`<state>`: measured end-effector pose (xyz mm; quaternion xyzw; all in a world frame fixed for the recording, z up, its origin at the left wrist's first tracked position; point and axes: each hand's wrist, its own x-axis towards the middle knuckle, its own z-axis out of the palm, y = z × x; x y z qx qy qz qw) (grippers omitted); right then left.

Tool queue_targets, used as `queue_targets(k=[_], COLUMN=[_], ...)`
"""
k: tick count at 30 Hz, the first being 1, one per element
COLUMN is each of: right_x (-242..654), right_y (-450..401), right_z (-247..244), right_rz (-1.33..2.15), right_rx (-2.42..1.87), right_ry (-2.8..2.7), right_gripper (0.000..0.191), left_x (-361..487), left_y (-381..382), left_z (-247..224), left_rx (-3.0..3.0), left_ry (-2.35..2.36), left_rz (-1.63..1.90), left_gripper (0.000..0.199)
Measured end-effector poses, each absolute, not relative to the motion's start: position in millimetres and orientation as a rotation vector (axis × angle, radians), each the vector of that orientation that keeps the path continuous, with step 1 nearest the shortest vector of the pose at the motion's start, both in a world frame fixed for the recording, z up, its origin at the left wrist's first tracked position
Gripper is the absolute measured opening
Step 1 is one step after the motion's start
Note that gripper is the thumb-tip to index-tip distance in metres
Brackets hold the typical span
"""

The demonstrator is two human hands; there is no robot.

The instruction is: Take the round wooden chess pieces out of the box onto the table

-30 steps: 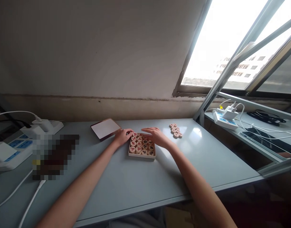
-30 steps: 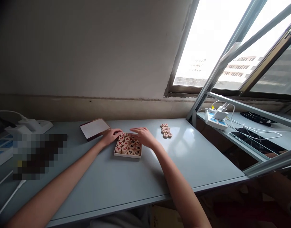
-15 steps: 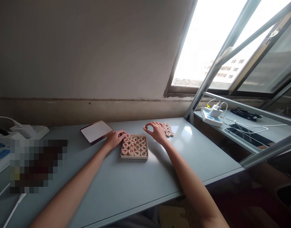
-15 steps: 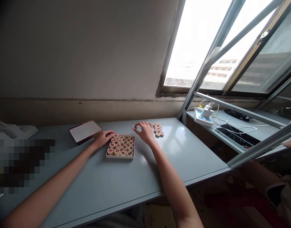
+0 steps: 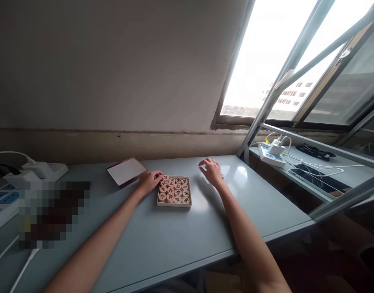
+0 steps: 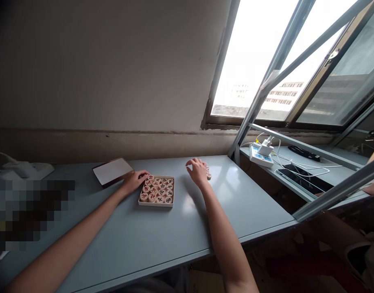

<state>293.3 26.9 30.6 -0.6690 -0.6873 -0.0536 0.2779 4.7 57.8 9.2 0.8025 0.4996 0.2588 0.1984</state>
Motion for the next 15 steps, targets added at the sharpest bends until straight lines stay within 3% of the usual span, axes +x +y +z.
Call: queue_targets(k=[4, 6, 11, 15], right_x=[251.0, 230.9, 206.2, 207.7], right_y=[10.4, 2.3, -6.1, -1.8], right_z=[49.2, 51.6, 44.0, 39.9], right_rz=[0.397, 0.501, 0.39, 0.275], right_rx=[-1.262, -1.158, -1.254, -1.235], right_ry=[-2.298, -2.418, -2.411, -2.411], right_gripper=[0.022, 0.027, 0.033, 0.023], left_x=[5.0, 5.4, 6.1, 6.1], left_y=[58.0, 58.3, 59.0, 58.5], left_z=[8.7, 8.3, 8.2, 9.7], left_rx=[2.261, 2.267, 2.254, 2.267], left_ry=[1.385, 1.393, 1.419, 1.406], left_rz=[0.74, 0.742, 0.721, 0.719], left_gripper=[0.033, 0.033, 0.031, 0.032])
